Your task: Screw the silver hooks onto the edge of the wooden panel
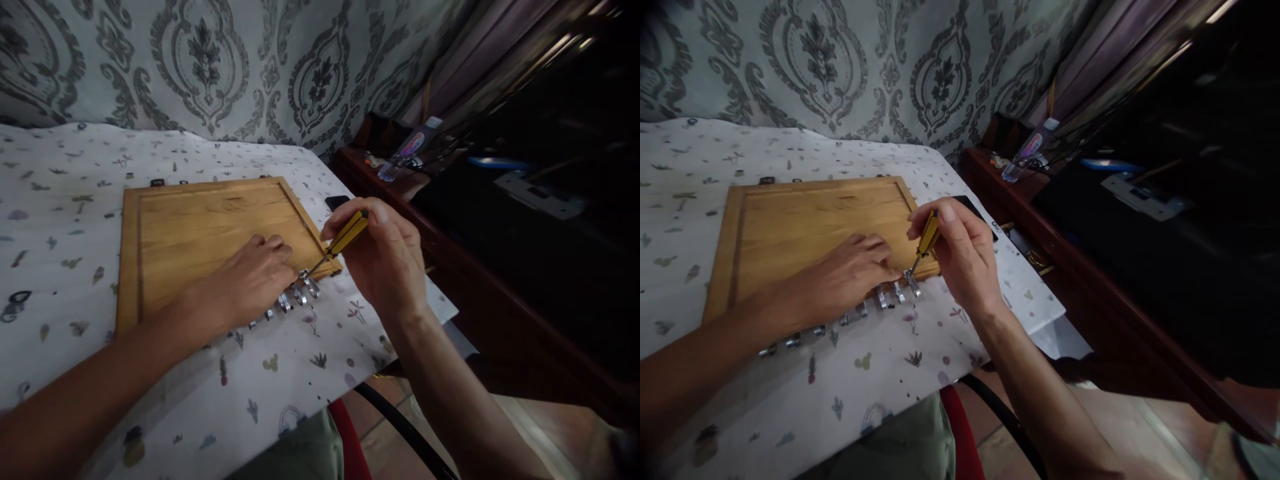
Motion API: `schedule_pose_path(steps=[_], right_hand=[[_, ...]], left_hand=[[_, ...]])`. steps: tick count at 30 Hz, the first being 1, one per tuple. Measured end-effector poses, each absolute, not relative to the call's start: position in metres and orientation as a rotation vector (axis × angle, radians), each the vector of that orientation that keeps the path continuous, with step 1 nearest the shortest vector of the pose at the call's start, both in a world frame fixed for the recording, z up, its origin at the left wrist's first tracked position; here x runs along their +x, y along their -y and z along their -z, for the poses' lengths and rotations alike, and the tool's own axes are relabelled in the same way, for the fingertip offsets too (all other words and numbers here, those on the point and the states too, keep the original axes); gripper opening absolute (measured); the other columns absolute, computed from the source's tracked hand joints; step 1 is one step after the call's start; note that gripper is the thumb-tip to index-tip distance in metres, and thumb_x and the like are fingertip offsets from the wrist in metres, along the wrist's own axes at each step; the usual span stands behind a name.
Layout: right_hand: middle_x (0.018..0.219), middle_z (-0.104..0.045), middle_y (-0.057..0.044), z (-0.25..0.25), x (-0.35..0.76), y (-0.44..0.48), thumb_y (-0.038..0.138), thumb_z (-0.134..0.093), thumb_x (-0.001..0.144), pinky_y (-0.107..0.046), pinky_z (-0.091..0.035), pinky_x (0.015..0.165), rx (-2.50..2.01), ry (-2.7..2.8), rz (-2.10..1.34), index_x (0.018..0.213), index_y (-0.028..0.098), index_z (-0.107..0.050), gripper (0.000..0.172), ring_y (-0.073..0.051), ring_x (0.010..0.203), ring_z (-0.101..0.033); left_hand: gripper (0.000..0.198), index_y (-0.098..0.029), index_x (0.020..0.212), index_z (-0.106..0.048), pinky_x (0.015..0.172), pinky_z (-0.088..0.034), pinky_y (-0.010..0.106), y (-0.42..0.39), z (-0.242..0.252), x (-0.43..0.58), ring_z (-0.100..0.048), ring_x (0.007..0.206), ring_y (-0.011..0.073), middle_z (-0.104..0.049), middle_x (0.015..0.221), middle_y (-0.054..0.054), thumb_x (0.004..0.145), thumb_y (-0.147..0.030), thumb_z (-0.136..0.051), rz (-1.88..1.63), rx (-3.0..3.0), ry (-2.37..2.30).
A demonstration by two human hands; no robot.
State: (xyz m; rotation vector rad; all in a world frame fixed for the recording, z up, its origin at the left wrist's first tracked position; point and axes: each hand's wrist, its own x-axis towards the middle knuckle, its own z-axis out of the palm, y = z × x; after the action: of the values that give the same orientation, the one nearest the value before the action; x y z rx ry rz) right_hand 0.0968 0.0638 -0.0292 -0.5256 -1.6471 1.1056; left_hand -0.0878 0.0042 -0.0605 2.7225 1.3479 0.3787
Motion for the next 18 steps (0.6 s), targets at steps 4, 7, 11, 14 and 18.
schedule_pose_path(steps=[4,7,11,14,18], right_hand=[[0.093,-0.072,-0.003,0.029,0.11,-0.066,0.05,-0.07,0.095,-0.038,-0.054,0.092,-0.49,1.784,-0.816,0.087,0.027,-0.079,0.026,-0.02,0.094,-0.066],[0.093,-0.074,-0.003,0.027,0.115,-0.066,0.05,-0.079,0.088,-0.031,-0.058,0.074,-0.509,1.783,-0.806,0.085,0.025,-0.077,0.025,-0.018,0.088,-0.068],[0.084,-0.077,-0.002,0.027,0.114,-0.06,0.054,-0.08,0.085,-0.021,-0.047,0.041,-0.586,1.719,-0.984,0.082,0.023,-0.067,0.034,-0.015,0.065,-0.071],[0.077,-0.077,-0.001,0.026,0.113,-0.055,0.051,-0.081,0.085,-0.02,-0.05,0.041,-0.593,1.668,-0.969,0.084,0.022,-0.067,0.032,-0.015,0.062,-0.073],[0.078,-0.077,-0.001,0.026,0.114,-0.053,0.041,-0.078,0.091,-0.02,-0.053,0.043,-0.575,1.535,-0.835,0.085,0.02,-0.07,0.024,-0.014,0.063,-0.074]], left_hand=[[0.023,-0.019,0.096,-0.075,0.088,-0.035,0.041,-0.003,0.061,-0.088,-0.051,0.101,0.0259,-0.064,0.097,0.008,0.103,-0.02,-0.053,-0.374,2.722,-1.361],[0.024,-0.019,0.094,-0.074,0.087,-0.035,0.041,-0.003,0.061,-0.088,-0.051,0.101,0.0262,-0.063,0.096,0.008,0.103,-0.02,-0.052,-0.373,2.732,-1.359],[0.022,-0.02,0.092,-0.073,0.086,-0.035,0.04,-0.004,0.063,-0.088,-0.05,0.099,0.0263,-0.062,0.093,0.007,0.102,-0.021,-0.053,-0.374,2.755,-1.33],[0.023,-0.02,0.091,-0.073,0.084,-0.035,0.04,-0.004,0.065,-0.088,-0.05,0.099,0.0263,-0.062,0.093,0.008,0.103,-0.021,-0.053,-0.382,2.759,-1.346],[0.022,-0.02,0.095,-0.074,0.085,-0.035,0.04,-0.003,0.064,-0.088,-0.051,0.1,0.0268,-0.062,0.093,0.008,0.102,-0.019,-0.053,-0.39,2.753,-1.345]])
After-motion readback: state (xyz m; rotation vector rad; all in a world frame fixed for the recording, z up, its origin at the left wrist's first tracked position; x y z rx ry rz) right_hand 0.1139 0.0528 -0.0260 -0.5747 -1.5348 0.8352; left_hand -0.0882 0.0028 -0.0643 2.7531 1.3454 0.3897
